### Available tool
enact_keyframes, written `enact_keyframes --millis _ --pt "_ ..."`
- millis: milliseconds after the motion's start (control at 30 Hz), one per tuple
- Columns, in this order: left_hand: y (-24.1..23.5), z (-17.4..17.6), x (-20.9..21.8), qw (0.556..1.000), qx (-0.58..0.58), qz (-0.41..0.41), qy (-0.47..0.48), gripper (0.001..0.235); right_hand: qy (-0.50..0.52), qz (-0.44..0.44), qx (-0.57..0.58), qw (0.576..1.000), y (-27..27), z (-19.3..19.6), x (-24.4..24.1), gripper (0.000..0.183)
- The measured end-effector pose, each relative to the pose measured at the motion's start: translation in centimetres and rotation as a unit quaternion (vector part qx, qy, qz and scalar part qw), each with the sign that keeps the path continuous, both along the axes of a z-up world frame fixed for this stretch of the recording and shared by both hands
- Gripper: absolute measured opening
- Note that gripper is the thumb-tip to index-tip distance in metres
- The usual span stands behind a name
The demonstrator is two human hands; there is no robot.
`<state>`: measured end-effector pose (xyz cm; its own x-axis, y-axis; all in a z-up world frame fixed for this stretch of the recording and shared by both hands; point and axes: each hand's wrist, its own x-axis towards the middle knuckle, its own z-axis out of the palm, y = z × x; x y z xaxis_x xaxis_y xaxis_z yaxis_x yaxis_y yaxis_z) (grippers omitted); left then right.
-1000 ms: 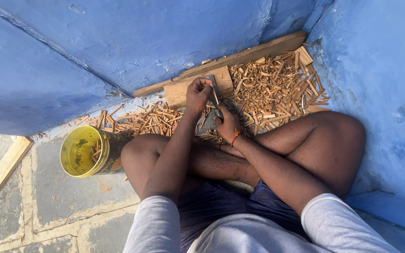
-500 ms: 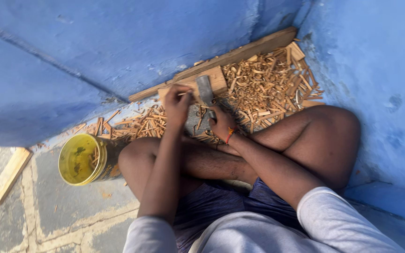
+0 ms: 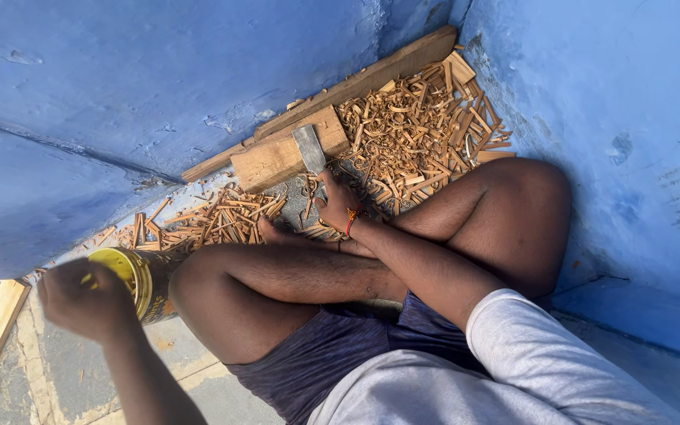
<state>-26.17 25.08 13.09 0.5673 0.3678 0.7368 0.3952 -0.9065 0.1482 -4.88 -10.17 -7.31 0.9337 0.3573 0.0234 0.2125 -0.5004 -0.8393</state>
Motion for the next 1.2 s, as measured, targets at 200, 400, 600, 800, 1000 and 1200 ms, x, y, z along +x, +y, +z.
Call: enact_keyframes --millis 200,400,600,800,1000,1200 --pt "0.1 -2.0 -0.8 0.992 -0.014 0.067 0.105 0.021 0.001 0.003 0.006 1.000 -0.3 0.9 -0.1 0.049" --pt "-14.0 2.7 6.1 0.965 -0.150 -0.194 0.090 0.054 -0.056 -0.002 0.028 0.998 -0.2 0.5 0.1 0.051" --pt "-32.7 12.2 10.9 0.712 -0.211 -0.666 0.067 0.025 0.003 -0.020 0.011 1.000 0.6 1.0 1.1 0.056" --pt "-38.9 17.9 12.1 0.429 -0.367 -0.796 0.219 0.022 -0.025 -0.016 0.055 0.998 -0.1 0.3 0.6 0.051" --pt "-41.3 17.7 15.4 0.387 -0.396 -0.803 0.221 0.023 -0.012 -0.013 0.084 0.996 0.4 0.3 1.6 0.046" --pt "-42.4 12.6 20.4 0.557 -0.224 -0.794 0.100 0.027 -0.005 -0.016 0.097 0.995 1.0 -0.4 1.8 0.043"
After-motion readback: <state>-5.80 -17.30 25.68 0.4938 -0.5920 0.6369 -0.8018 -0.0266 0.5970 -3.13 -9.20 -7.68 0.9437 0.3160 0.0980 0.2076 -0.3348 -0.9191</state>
